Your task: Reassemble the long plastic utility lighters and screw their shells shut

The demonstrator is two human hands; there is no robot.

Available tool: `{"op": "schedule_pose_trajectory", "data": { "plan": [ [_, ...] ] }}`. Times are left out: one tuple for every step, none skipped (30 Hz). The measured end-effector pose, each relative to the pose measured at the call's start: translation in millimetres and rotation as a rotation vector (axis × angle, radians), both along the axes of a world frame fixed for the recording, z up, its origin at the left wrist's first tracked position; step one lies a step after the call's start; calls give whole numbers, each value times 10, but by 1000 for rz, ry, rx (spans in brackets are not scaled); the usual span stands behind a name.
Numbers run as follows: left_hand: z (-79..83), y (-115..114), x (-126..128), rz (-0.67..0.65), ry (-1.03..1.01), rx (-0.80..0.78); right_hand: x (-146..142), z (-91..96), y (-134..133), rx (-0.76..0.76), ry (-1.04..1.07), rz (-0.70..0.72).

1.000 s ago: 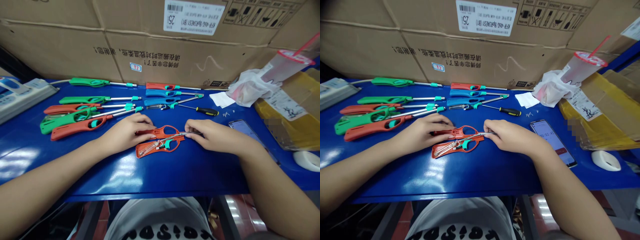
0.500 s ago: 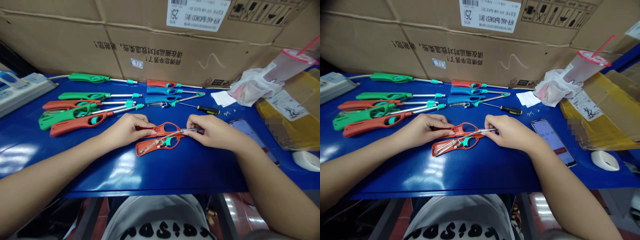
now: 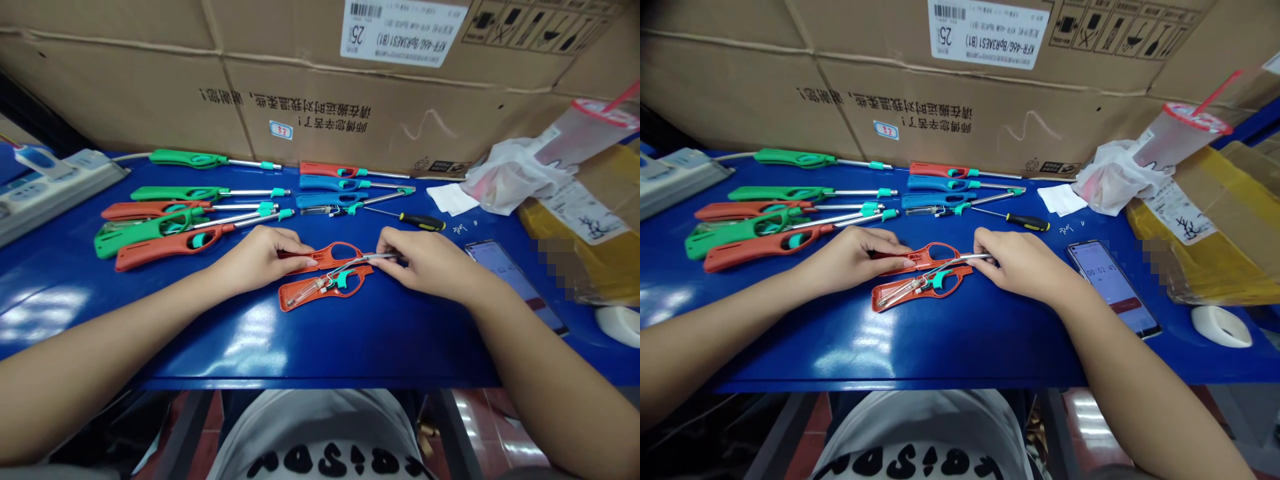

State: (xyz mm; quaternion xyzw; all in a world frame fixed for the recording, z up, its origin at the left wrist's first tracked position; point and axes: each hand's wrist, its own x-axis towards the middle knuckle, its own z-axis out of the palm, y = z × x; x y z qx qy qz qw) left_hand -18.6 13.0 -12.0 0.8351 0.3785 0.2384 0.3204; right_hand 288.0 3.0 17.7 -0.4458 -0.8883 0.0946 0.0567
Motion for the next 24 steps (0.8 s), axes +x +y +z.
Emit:
{"op": "schedule_pose_trajectory", "data": {
  "plan": [
    [8,-12,8,1,4,11,-9,-1,-2,15,-18,-3],
    [15,-25,18,1,7,30,-17,-4,-3,29,-35,-10],
    [23,-38,28,0,12,53,-23,-9,-2,41,-47,-17],
    [31,-50,37,-2,15,78,-26,-15,1,48,-51,-21],
    [38,-58,44,-3,18,98,-26,-24,7,49,-42,-22],
    [43,-63,47,-6,18,108,-25,-35,15,46,-19,-17],
    [47,-62,46,-8,16,104,-21,-47,25,40,18,-9],
    [49,-56,40,-6,11,91,-17,-58,36,32,69,-1],
    [51,-44,31,-3,3,69,-14,-69,47,26,128,5],
    [52,-28,19,2,-4,46,-10,-78,58,22,186,9],
    [54,-10,6,10,-10,28,-7,-84,69,21,231,14],
    [59,9,-9,23,-12,23,-3,-88,78,20,252,24],
    [67,26,-22,43,-8,25,2,-89,86,19,250,35],
    [81,38,-34,70,-5,26,8,-88,93,14,232,48],
    [101,44,-43,105,-9,14,15,-85,99,2,212,64],
    [127,41,-49,140,-28,-15,24,-80,103,-18,198,81],
    [158,29,-52,166,-61,-58,33,-76,106,-42,193,98],
    [194,9,-53,177,-105,-110,42,-71,109,-60,194,112],
    [232,-19,-51,163,-151,-153,51,-67,111,-70,195,124],
    [270,-54,-47,132,-182,-172,60,-64,114,-77,190,135],
    [305,-95,-40,74,-192,-177,67,-62,117,-78,184,144],
    [334,-141,-31,0,-180,-157,74,-60,120,-77,177,155],
    [354,-188,-19,-75,-133,-134,79,-58,123,-73,173,167],
    [363,-236,-3,-156,-91,-100,83,-56,125,-72,168,177]
  ]
}}
